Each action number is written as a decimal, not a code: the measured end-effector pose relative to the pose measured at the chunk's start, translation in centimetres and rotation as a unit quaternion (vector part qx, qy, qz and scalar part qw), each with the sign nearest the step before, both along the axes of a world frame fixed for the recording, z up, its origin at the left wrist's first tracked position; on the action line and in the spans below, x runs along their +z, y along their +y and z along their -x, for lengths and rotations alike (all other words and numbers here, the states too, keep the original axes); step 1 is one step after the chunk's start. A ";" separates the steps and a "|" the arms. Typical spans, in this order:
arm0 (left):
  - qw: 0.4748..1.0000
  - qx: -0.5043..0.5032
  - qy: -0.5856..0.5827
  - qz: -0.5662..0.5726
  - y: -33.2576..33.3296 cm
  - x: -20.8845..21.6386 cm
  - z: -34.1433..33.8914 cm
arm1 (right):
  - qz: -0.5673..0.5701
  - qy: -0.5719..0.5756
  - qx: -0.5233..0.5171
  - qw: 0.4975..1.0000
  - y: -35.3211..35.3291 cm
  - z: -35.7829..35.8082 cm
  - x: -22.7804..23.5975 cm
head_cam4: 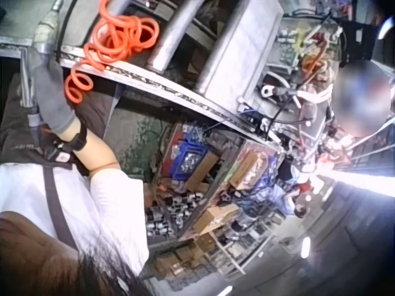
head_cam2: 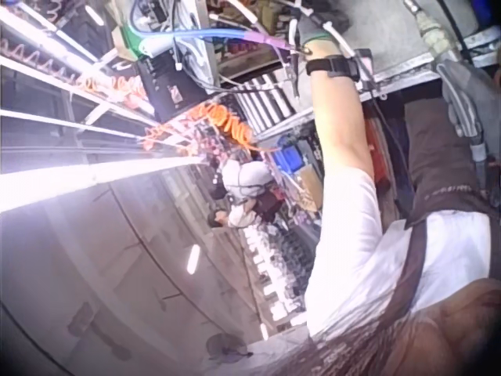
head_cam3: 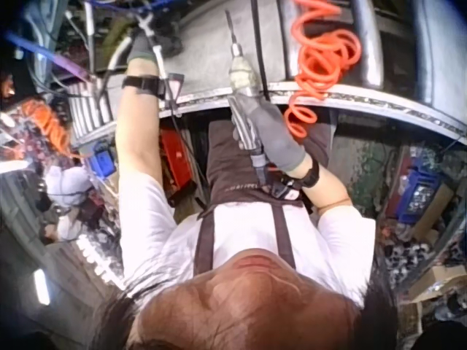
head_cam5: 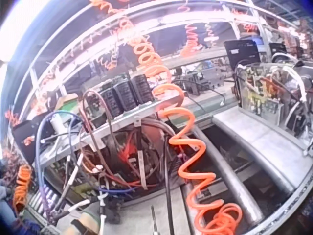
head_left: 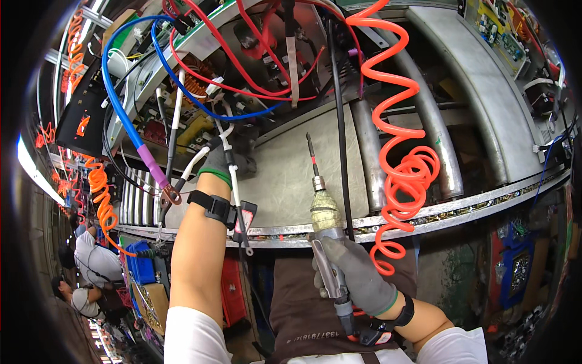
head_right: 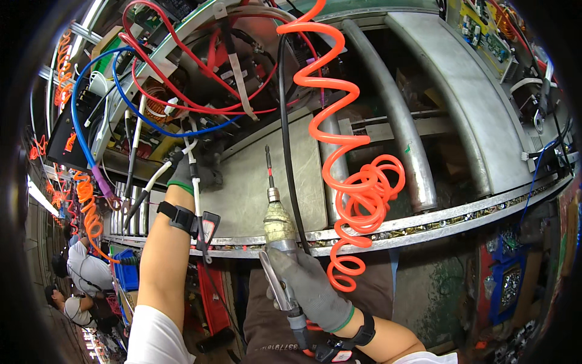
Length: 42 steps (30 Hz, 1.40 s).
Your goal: Assembling and wiring electrical power units on an industrial production line using a pneumatic screwdriver.
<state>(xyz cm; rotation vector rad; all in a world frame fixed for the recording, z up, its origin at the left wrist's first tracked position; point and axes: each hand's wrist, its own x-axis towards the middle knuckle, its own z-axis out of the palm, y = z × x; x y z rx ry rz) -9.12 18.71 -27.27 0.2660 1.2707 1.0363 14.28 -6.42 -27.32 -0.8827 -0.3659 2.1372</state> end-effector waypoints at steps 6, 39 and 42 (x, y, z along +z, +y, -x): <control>0.996 0.003 0.090 -0.025 0.1 -1.4 -0.1 | 0.023 -0.003 0.004 1.000 0.2 0.1 0.3; 0.890 -0.050 0.391 -0.228 -2.6 -2.9 -3.0 | -0.384 -0.622 0.240 0.638 -8.5 -14.1 2.4; 0.838 -0.033 0.489 -0.242 -3.6 -1.1 -3.2 | -0.333 -0.668 0.373 0.552 -8.8 -18.0 8.7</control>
